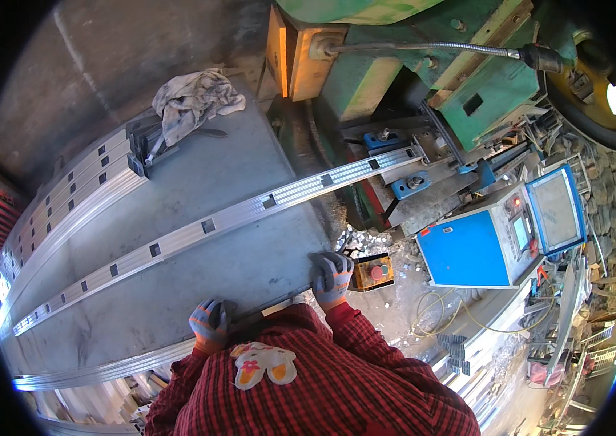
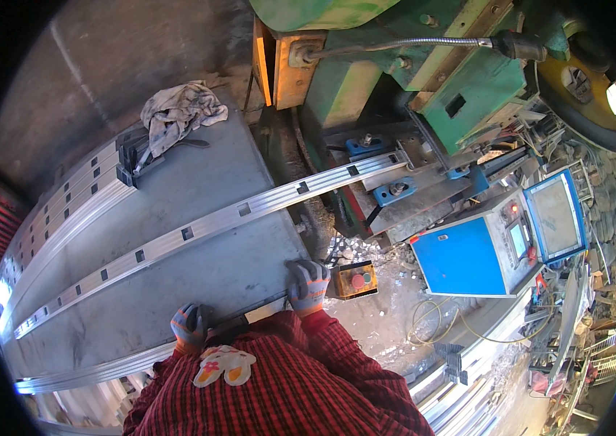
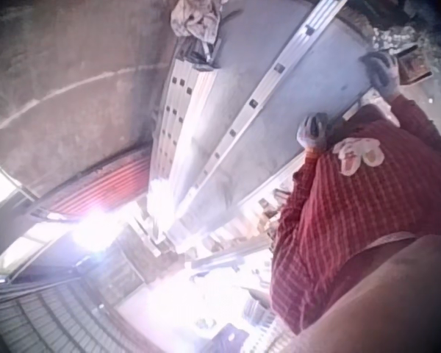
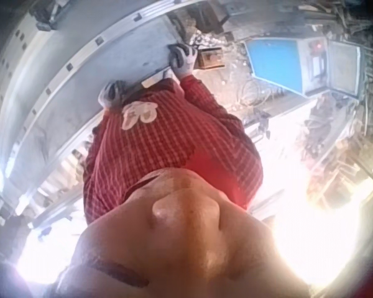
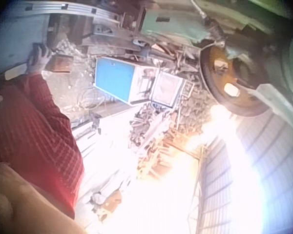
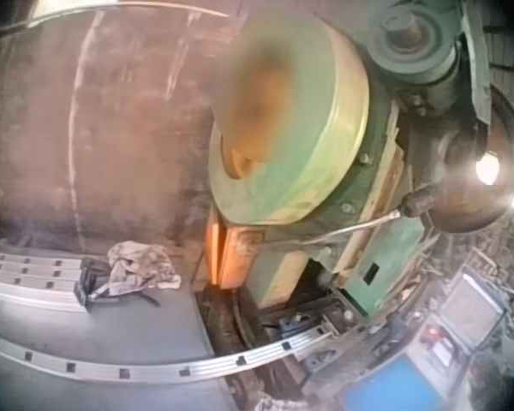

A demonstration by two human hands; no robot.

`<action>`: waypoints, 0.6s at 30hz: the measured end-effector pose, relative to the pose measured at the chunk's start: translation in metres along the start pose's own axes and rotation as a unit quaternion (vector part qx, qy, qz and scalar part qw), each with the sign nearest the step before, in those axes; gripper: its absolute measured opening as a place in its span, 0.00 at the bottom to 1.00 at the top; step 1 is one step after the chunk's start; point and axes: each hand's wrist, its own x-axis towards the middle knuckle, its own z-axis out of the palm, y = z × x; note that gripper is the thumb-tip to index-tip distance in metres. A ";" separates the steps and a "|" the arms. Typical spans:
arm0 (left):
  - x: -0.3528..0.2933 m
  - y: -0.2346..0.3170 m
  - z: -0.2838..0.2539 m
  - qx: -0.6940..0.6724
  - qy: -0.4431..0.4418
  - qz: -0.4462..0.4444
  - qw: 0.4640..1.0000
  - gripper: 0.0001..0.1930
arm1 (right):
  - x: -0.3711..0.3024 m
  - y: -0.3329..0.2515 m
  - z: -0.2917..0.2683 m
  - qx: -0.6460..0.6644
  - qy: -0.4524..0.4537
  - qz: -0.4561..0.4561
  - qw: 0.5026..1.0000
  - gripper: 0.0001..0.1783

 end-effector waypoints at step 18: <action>-0.016 -0.020 0.005 -0.025 -0.027 -0.032 0.999 0.09 | 0.004 -0.004 -0.003 0.001 0.004 0.007 1.000 0.25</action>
